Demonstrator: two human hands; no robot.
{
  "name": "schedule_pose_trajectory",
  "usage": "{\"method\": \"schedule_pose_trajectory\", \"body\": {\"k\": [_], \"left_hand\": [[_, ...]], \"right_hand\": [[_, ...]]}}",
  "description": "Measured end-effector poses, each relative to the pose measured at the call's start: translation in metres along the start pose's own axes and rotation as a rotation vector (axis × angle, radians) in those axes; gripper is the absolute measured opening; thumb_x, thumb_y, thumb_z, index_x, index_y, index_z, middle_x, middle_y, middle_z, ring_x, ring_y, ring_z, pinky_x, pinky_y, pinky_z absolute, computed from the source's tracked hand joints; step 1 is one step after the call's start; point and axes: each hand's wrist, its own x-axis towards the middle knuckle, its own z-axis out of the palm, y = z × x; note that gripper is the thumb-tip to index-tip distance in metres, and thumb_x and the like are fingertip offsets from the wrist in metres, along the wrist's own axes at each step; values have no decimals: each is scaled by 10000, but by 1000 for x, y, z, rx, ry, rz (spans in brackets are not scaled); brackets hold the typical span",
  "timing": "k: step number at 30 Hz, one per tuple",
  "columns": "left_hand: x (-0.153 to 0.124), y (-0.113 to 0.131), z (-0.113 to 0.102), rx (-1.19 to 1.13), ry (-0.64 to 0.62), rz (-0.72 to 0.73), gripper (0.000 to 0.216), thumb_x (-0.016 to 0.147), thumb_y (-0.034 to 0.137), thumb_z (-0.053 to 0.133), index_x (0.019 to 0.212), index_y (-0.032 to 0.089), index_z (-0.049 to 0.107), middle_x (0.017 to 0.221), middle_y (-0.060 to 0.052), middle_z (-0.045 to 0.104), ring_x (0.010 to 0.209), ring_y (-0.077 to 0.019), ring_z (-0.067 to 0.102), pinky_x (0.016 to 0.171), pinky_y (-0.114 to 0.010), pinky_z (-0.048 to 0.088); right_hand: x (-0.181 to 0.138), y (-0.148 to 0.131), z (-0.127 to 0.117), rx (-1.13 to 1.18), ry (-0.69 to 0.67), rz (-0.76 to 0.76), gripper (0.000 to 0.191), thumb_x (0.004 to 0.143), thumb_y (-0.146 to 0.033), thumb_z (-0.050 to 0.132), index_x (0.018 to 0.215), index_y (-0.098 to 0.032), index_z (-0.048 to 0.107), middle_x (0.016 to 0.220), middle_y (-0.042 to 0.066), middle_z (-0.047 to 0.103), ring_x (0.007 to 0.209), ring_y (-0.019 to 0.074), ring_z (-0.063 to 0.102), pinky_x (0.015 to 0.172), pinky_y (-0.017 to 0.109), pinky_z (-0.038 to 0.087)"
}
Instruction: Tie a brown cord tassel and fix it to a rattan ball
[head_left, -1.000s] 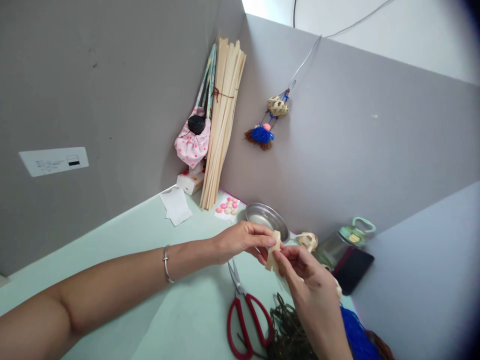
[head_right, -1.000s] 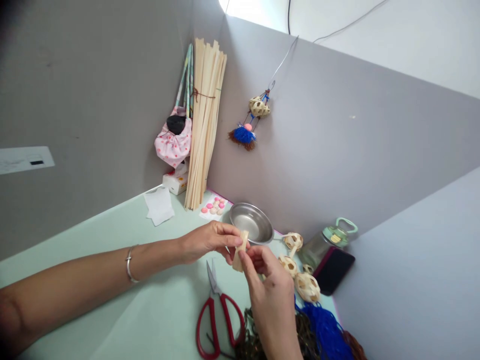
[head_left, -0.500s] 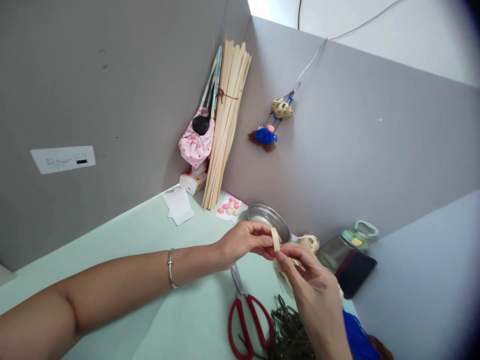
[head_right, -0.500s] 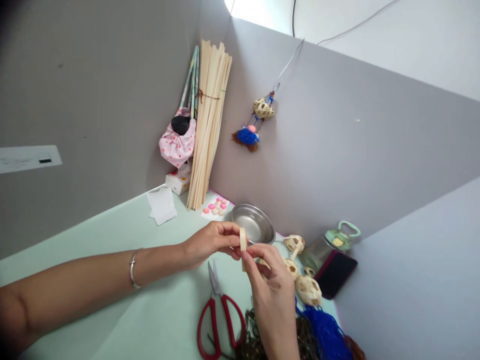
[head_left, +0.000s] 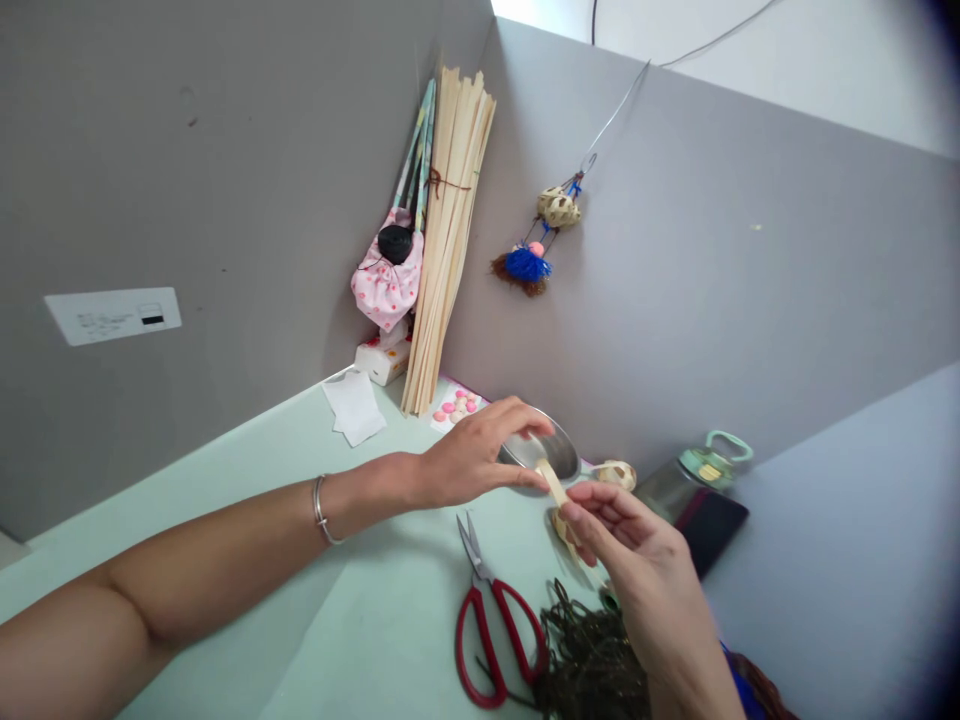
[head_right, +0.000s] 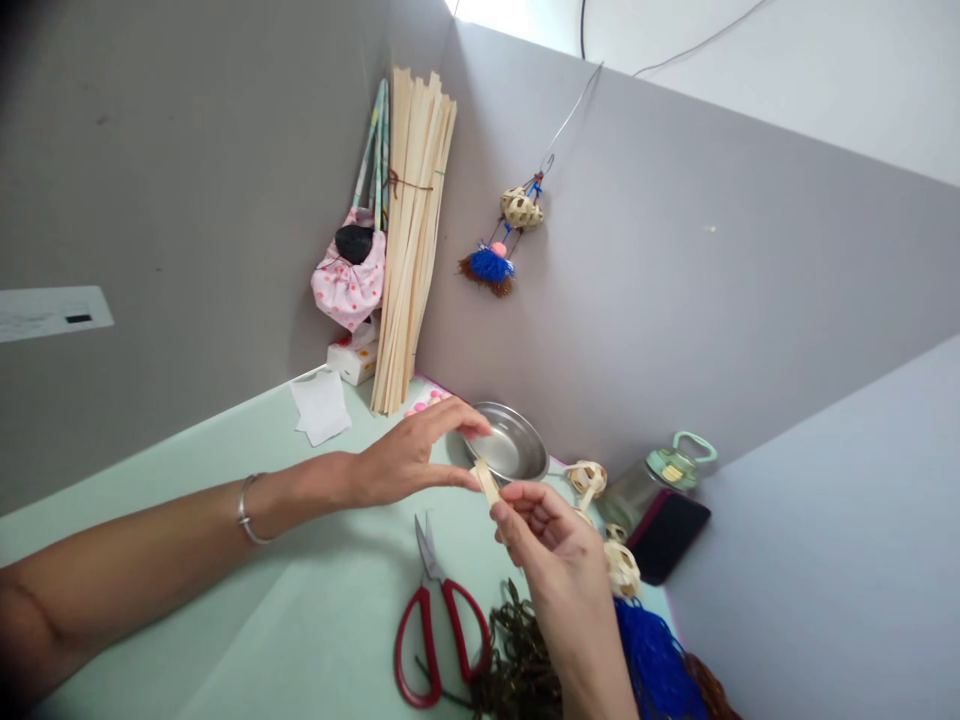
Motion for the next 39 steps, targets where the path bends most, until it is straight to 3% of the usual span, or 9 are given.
{"method": "schedule_pose_trajectory", "body": {"k": [2,5,13,18,22,26,33,36,39], "left_hand": [[2,5,-8,100,-218,124,340,773,304,778,1095,240,690,1149,-57,683,1108,-211,576,1022,-342,386],[1,7,-10,114,-397,80,179,887,268,651,1033,210,737,994,-52,725,952,-172,630,896,-283,440],[1,-7,-4,-280,-235,-244,223,853,332,683,979,156,736,850,-24,705,753,-120,639,741,-240,493],[2,0,-5,16,-209,-131,302,931,374,578,1133,193,712,1052,-53,693,889,-137,632,826,-256,473],[0,2,-5,162,-243,-23,366,1010,368,413,1204,199,674,1122,-66,679,982,-143,614,877,-258,453],[0,-1,-7,144,-289,-34,328,982,374,487,1133,181,705,1022,-57,710,884,-137,617,815,-251,459],[2,-4,-11,-111,-452,-225,242,892,366,629,969,175,757,859,-23,709,825,-130,627,786,-229,452],[2,-5,-11,-212,-434,-294,191,846,367,687,861,194,766,820,-1,707,840,-126,629,819,-222,443],[1,-5,-8,-326,-436,-327,191,819,388,718,832,204,767,780,8,700,840,-127,627,849,-239,439]], "right_hand": [[1,1,-3,9,-52,42,297,743,-422,804,870,-177,694,629,-1,602,554,100,490,484,193,372],[1,4,-5,21,-102,57,297,764,-436,788,875,-176,699,588,-11,582,520,88,448,471,195,332],[1,4,-9,18,-5,-29,302,833,-481,709,1008,-234,694,872,33,698,666,128,561,620,241,455],[1,4,-7,-44,76,-81,260,765,-416,786,871,-190,715,702,23,652,623,128,519,549,226,421],[1,2,-7,-90,120,-76,272,743,-410,799,861,-179,716,744,37,674,633,131,541,561,230,439],[0,1,-8,-87,142,-88,248,742,-397,799,837,-187,707,737,24,665,628,127,553,553,221,442],[-1,3,-4,-18,159,-147,227,772,-372,786,931,-231,706,887,43,710,820,192,653,696,277,526],[-4,4,-2,-155,174,-270,266,849,-355,715,1101,-273,693,1070,63,710,942,226,663,824,356,534],[-7,3,3,-455,161,-556,328,904,-277,643,1231,-291,652,1201,77,664,1078,255,627,969,429,481]]}}
